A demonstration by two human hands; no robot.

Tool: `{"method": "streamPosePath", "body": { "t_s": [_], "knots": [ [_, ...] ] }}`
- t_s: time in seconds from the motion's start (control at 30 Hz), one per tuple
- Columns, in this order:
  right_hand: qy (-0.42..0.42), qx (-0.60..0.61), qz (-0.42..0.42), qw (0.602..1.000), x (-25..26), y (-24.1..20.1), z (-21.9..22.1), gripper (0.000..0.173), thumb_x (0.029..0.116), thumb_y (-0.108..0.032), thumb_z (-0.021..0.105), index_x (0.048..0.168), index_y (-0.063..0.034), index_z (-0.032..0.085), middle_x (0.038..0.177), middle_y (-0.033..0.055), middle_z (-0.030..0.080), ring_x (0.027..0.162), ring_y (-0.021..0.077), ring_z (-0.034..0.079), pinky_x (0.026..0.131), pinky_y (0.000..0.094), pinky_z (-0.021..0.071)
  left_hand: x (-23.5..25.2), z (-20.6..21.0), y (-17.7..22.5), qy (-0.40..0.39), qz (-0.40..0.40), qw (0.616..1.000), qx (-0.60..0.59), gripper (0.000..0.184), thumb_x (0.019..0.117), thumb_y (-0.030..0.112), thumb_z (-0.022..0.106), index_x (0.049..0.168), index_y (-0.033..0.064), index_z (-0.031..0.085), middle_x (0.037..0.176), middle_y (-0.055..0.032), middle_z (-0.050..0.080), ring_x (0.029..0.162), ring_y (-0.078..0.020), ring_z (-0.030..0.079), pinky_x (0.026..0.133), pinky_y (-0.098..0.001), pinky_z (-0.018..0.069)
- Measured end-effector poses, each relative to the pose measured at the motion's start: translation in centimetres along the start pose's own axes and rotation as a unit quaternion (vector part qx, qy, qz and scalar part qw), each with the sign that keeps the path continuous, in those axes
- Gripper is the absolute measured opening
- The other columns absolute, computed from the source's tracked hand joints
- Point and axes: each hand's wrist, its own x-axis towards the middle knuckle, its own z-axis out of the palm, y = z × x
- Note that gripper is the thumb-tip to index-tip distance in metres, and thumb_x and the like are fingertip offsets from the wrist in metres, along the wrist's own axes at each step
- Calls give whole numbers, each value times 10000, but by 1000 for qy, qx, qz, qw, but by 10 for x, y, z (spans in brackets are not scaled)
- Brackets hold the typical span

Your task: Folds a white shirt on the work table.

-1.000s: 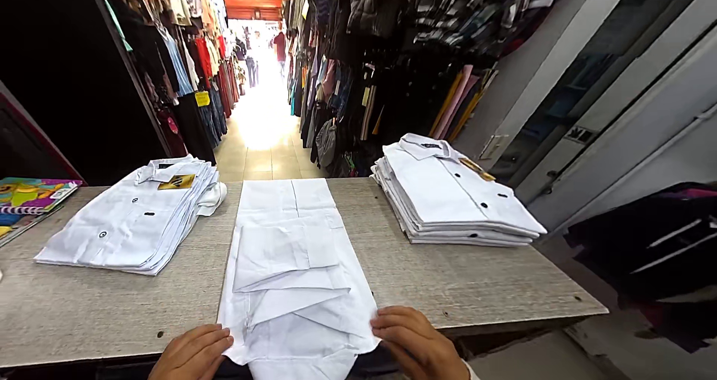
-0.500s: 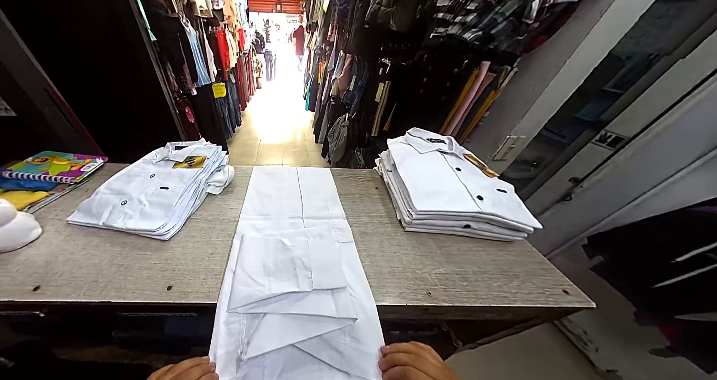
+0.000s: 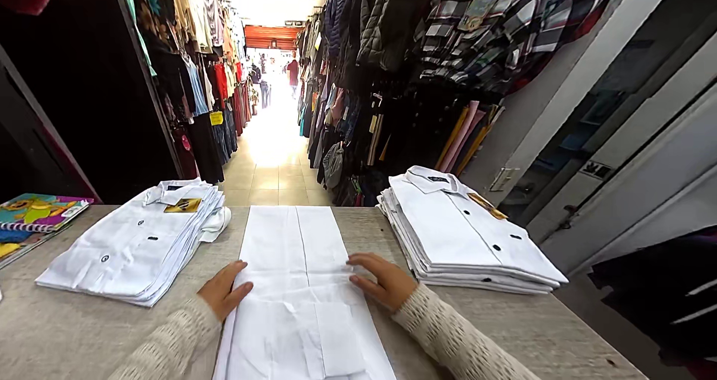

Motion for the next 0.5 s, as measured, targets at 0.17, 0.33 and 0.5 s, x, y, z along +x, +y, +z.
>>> {"method": "streamPosePath", "body": {
  "t_s": [0.17,0.33,0.5],
  "knots": [
    [49,-10,179,983,104,50,14,557,1056,-285,552,1459,88,465,1571,302,371,1468,423,373,1213,520,289,114,-13,-33,34,-84,993,70,696,1032,388,566,1536,-49,367,1621,-258,311,1522,-365,298,1246,-481,228],
    [60,-80,239,966,177,75,19,527,1108,-381,389,1400,17,574,1480,213,536,1422,349,462,1197,554,279,195,-22,-45,99,-146,982,65,685,1047,437,533,1505,-59,414,1573,-260,396,1501,-358,343,1243,-476,235],
    [-42,-157,344,925,233,86,12,849,1069,-619,165,1128,24,717,1225,246,689,1220,410,620,1026,636,406,245,-35,-46,62,-239,961,123,753,1041,625,373,1473,23,504,1357,-249,625,1341,-410,540,1186,-588,290]
  ]
}}
